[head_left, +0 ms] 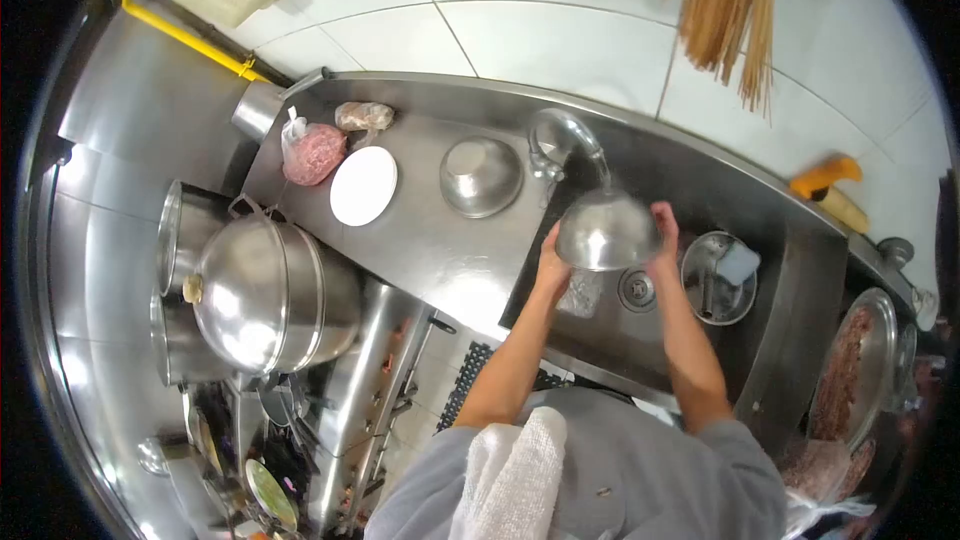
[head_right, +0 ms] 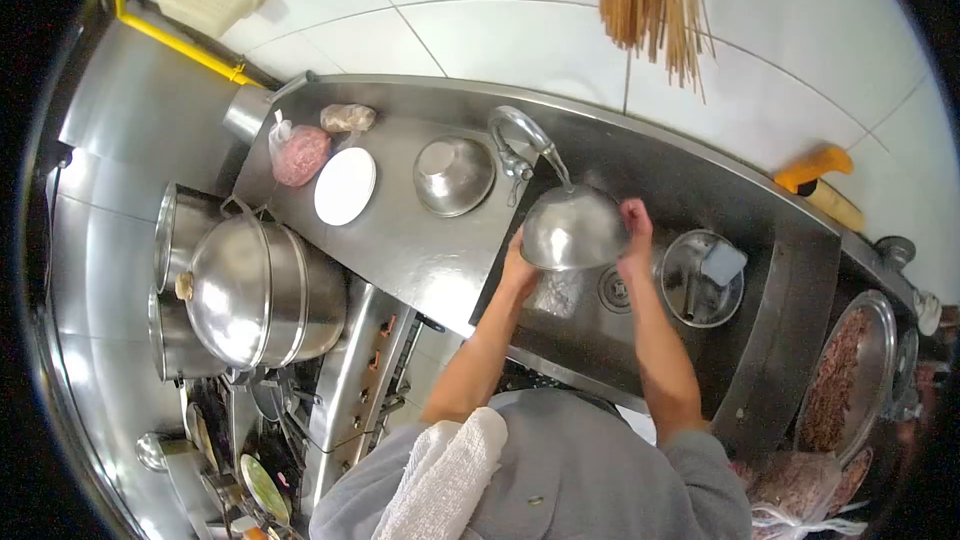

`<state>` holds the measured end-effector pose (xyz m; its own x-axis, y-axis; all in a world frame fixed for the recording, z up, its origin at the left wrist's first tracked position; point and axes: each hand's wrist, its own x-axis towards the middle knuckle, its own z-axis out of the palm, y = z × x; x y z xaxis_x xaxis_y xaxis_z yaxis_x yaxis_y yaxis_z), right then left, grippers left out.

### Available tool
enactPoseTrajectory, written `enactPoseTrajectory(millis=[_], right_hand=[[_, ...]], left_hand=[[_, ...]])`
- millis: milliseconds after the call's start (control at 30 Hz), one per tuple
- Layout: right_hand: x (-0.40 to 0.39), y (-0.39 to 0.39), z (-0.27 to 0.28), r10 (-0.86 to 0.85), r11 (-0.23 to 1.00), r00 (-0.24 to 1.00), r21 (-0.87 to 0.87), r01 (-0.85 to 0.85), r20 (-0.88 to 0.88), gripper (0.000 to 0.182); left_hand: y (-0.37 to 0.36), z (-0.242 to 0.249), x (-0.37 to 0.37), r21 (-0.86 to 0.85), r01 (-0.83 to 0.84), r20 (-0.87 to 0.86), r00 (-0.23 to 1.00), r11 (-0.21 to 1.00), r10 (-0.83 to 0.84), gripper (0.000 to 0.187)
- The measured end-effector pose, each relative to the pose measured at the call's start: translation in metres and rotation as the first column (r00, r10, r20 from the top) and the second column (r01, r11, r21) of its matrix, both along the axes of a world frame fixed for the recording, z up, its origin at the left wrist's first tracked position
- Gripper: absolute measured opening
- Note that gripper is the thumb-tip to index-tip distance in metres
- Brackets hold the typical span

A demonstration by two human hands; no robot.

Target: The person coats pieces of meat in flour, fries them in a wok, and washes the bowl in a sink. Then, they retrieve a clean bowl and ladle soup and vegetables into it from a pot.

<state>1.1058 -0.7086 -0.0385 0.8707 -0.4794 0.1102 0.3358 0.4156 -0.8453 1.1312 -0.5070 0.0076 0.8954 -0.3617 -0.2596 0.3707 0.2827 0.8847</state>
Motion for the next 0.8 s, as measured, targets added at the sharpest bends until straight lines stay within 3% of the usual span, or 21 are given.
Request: enactPoseTrajectory(millis=[33,67,100,133,167,200,233,267,300,367,400,433,500,533,600,700,733,800], right_hand=[[-0.008,0.007,-0.006,0.145,0.939,0.989,0.313,-0.141,0.011,0.015],[-0.01,0.011,-0.012,0.278,0.764,0.958,0.59,-0.261,0.064,0.019],[-0.002,0.018,-0.018,0.285,0.76,0.956,0.59,-0.272,0.073,0.019],[0.007,0.029,-0.026,0.278,0.873,0.928,0.467,-0.137,-0.247,0.022],[0.01,0.044,-0.019,0.204,0.955,0.814,0.292,-0.044,-0.543,0.026],[0.012,0.049,-0.01,0.17,0.823,0.927,-0.47,-0.32,-0.335,0.031],[0.012,0.059,0.047,0.236,0.796,0.82,-0.38,-0.471,-0.521,0.027],[0.025,0.063,0.049,0.331,0.878,0.775,-0.125,-0.462,-0.538,0.026],[0.036,0.065,0.051,0.43,0.894,0.734,0.137,-0.426,-0.526,0.026],[0.049,0.071,0.057,0.415,0.909,0.758,0.204,-0.363,-0.503,0.026],[0.054,0.074,0.06,0.392,0.917,0.78,0.273,-0.29,-0.488,0.028],[0.063,0.083,0.076,0.394,0.917,0.778,0.275,-0.29,-0.49,0.028],[0.085,0.1,0.119,0.415,0.894,0.797,0.357,-0.269,-0.439,0.032],[0.09,0.096,0.121,0.409,0.897,0.796,0.359,-0.259,-0.447,0.032],[0.098,0.084,0.124,0.614,0.708,0.767,0.56,-0.43,-0.187,0.034],[0.07,0.064,0.102,0.501,0.824,0.801,0.465,-0.325,-0.329,0.039],[0.062,0.065,0.106,0.402,0.869,0.792,0.465,-0.171,-0.459,0.042],[0.069,0.068,0.113,0.411,0.862,0.801,0.471,-0.187,-0.434,0.043]], left_hand=[[0.005,0.021,0.001,0.164,0.002,0.14,0.99,0.986,-0.026,0.047],[0.014,0.032,0.004,0.164,-0.01,0.146,0.989,0.986,-0.015,0.047],[0.026,0.043,0.006,0.298,-0.067,0.326,0.945,0.952,-0.035,0.051],[0.041,0.053,0.009,0.417,-0.145,0.487,0.869,0.897,-0.085,0.055],[0.058,0.061,0.008,0.337,-0.151,0.467,0.884,0.929,-0.026,0.043],[0.08,0.059,0.014,0.108,-0.188,0.315,0.938,0.976,0.146,0.045],[0.097,0.073,0.014,0.126,-0.257,0.329,0.922,0.958,0.204,0.055],[0.115,0.088,0.012,0.036,-0.344,0.224,0.918,0.938,0.328,0.05],[0.143,0.087,0.016,0.107,-0.427,0.285,0.879,0.898,0.384,0.049],[0.187,0.097,0.022,0.158,-0.608,0.475,0.737,0.778,0.48,0.051],[0.2,0.105,0.022,0.093,-0.622,0.421,0.732,0.777,0.536,0.047],[0.208,0.109,0.018,0.293,-0.732,0.683,0.611,0.616,0.401,0.045],[0.226,0.108,0.014,0.37,-0.777,0.77,0.563,0.51,0.299,0.042],[0.238,0.102,0.017,0.162,-0.741,0.628,0.587,0.652,0.511,0.047],[0.252,0.087,0.019,0.167,-0.753,0.636,0.575,0.636,0.514,0.047],[0.26,0.069,0.019,0.129,-0.782,0.617,0.544,0.609,0.568,0.049],[0.262,0.065,0.02,0.128,-0.782,0.62,0.543,0.61,0.566,0.05],[0.266,0.058,0.026,0.128,-0.779,0.626,0.543,0.614,0.559,0.05]])
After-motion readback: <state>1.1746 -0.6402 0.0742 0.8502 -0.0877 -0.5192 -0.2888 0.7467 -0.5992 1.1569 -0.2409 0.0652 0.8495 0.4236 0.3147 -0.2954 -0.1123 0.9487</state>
